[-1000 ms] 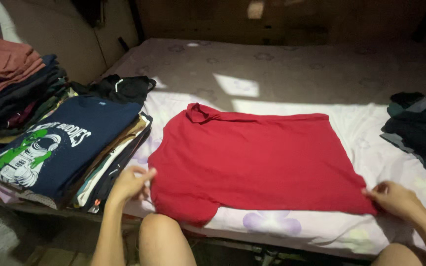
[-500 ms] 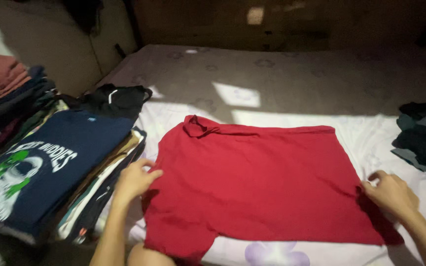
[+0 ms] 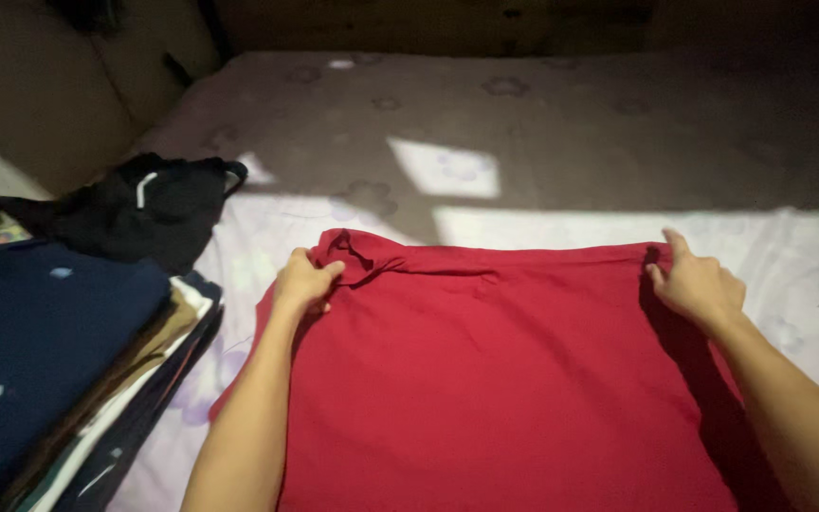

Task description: The person folds several t-shirts one by one on a bed. They smooth each shirt, fold the sides and bottom, then place the folded shirt on a growing stack to the left.

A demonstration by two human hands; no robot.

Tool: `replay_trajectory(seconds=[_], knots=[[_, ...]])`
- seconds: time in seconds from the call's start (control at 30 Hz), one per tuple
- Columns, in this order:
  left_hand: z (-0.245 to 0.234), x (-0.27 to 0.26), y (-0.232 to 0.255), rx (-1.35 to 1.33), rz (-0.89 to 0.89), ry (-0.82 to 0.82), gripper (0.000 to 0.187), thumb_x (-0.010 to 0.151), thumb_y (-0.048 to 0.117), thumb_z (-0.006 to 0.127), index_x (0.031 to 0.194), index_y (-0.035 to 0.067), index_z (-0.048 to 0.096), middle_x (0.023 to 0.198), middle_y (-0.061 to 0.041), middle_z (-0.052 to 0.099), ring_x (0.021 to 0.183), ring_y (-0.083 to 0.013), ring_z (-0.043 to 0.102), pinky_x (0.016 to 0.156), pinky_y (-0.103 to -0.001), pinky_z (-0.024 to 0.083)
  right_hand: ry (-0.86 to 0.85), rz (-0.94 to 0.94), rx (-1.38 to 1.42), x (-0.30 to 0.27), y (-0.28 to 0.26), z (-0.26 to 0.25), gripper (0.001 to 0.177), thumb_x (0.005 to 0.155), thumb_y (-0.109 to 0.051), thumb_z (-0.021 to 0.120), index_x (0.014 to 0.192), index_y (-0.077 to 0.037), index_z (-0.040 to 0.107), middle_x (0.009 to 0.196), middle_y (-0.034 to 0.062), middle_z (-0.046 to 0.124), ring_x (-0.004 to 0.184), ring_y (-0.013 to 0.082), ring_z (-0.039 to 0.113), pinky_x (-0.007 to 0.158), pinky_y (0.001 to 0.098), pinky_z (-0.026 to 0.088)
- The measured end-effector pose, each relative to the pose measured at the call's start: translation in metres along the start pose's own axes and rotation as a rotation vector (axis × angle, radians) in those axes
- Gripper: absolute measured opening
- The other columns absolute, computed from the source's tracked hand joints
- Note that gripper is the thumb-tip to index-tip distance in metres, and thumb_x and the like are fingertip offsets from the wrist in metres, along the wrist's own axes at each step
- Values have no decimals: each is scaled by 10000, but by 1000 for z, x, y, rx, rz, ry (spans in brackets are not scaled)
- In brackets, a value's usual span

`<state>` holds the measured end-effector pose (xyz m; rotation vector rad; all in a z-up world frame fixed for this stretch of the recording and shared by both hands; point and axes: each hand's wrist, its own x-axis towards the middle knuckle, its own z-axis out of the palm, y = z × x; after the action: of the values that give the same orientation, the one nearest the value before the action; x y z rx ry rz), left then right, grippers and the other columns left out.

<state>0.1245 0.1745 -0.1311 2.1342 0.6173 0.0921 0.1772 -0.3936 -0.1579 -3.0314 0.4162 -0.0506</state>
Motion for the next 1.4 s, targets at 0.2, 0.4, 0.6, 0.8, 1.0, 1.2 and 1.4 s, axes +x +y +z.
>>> replay_trajectory(seconds=[0.2,0.4,0.6,0.8,1.0,1.2,1.4], knots=[[19,88,4,-781,95,34,119,958,50,558,875,-8,495,674,-177,608,408,-241,552,348,-407,458,56,-45,129,61,1,12,391,944,-357,644,1262,-172,776,1113,167,777,1000,388,737,863,523,601],[56,168,33,-834,264,65,230,1000,121,601,1208,29,566,945,-127,636,673,-200,536,556,-398,393,151,115,363,95,5,19,328,957,-175,663,1202,24,756,1037,291,741,903,403,739,843,484,579],[77,150,49,-182,570,107,475,974,223,593,1417,56,558,1382,-163,619,1314,-338,579,1085,-433,461,325,-11,402,80,-2,24,430,976,-163,691,1358,30,656,1003,347,734,1015,419,670,920,475,536],[53,41,22,201,671,103,491,1021,336,550,1412,38,567,1440,-238,577,1346,-397,541,1131,-462,430,165,-160,351,6,6,3,692,955,-416,686,1513,-39,527,1307,280,677,1156,455,686,1003,538,539],[3,-74,-39,689,681,8,656,971,551,474,1519,194,433,1592,-215,327,1469,-421,282,1143,-605,241,46,-358,-243,-82,41,14,828,890,-699,511,1592,-277,392,1583,173,389,1396,353,462,1065,530,430],[-57,-120,-91,897,507,172,635,975,587,430,1518,257,444,1570,-177,396,1447,-400,356,1135,-609,294,143,-340,-180,-148,119,6,766,987,-642,447,1634,-233,457,1331,127,620,1230,270,645,1019,418,558],[-94,-182,-125,789,503,141,523,925,376,591,1424,226,552,1536,-160,468,1430,-378,428,1155,-554,351,59,-115,-216,-192,163,4,699,891,-610,648,1491,-254,604,1305,104,683,1188,235,707,996,336,599]])
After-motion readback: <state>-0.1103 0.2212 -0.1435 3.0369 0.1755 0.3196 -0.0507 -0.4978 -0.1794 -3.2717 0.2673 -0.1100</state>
